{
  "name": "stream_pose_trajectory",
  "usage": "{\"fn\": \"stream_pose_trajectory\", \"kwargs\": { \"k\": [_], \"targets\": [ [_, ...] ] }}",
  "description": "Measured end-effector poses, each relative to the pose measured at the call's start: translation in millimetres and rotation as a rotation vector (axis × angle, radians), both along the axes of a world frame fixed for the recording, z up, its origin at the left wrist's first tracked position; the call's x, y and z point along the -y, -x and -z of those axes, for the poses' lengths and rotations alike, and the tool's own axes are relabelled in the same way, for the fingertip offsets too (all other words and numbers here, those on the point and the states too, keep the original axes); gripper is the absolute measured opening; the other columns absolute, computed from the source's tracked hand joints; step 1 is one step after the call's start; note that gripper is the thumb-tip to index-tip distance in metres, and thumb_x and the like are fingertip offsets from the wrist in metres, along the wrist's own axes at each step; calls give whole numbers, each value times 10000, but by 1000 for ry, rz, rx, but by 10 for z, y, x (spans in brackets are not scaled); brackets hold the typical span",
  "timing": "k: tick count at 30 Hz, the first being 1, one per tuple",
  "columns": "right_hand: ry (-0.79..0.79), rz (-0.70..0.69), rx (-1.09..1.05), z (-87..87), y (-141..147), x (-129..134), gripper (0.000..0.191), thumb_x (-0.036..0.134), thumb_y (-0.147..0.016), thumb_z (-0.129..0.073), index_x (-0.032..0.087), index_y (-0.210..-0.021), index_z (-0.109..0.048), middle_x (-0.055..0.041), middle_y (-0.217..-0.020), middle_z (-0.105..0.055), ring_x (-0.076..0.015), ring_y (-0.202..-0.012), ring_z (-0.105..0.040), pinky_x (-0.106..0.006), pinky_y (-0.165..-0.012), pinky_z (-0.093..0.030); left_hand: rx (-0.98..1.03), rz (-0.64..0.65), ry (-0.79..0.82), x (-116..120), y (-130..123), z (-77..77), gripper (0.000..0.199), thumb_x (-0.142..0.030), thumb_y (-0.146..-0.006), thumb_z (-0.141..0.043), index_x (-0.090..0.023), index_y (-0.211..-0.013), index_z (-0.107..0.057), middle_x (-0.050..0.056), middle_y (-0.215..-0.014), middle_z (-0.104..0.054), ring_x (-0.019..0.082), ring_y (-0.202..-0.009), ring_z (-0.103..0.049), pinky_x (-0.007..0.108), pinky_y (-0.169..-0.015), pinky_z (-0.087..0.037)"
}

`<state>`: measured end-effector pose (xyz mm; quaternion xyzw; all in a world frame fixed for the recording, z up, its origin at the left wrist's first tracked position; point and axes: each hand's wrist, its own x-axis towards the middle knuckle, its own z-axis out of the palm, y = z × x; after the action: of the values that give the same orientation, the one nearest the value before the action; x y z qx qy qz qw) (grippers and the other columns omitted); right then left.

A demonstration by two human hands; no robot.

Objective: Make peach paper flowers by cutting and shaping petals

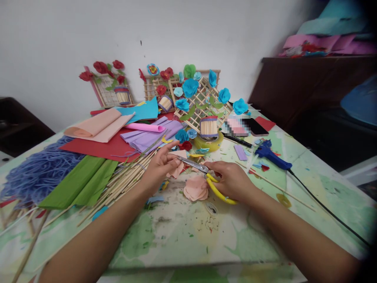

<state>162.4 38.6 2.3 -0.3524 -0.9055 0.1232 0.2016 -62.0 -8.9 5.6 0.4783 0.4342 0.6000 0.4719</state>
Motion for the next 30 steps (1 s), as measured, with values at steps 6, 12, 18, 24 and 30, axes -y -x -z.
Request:
{"fn": "stream_pose_trajectory", "kwargs": {
  "k": [6,12,18,24,30],
  "targets": [
    [-19,-15,-11,2,-1,-13,393,312,-731,-590,231,-1114,-620,-13,-756,-637,-121,-593,-504,-223,-548,-294,20,36,-13,-12,21,18,606,-172,-709,-677,-208,-1275,-467,-22,-677,-617,59,-485,-506,173,-455,-347],
    [-28,-25,-31,-13,-2,-9,368,304,-733,-592,241,-1094,-625,-4,-759,-633,-113,-583,-496,-216,-552,-306,39,37,-19,-12,14,18,614,-168,-701,-683,-189,-1274,-462,-25,-668,-615,71,-527,-534,171,-473,-352],
    [-27,-32,-40,-9,-9,-9,362,326,-748,-584,239,-1097,-626,-9,-765,-633,-110,-577,-490,-211,-550,-312,76,56,-15,-4,-6,-19,610,-161,-697,-685,-163,-1264,-460,-15,-673,-636,109,-632,-602,198,-573,-417],
    [-36,-34,-53,17,-14,-25,378,308,-743,-584,256,-1116,-620,-4,-755,-636,-108,-566,-491,-209,-543,-308,20,69,-18,-3,14,-40,656,-185,-693,-690,-159,-1290,-421,7,-681,-663,145,-676,-624,218,-585,-421],
    [-30,-28,-30,13,-17,-20,393,268,-731,-574,251,-1120,-626,-7,-762,-644,-104,-556,-489,-209,-537,-312,-153,125,38,-18,134,-64,669,-221,-719,-670,-193,-1326,-388,8,-713,-653,81,-528,-513,184,-469,-320]
  ]
}}
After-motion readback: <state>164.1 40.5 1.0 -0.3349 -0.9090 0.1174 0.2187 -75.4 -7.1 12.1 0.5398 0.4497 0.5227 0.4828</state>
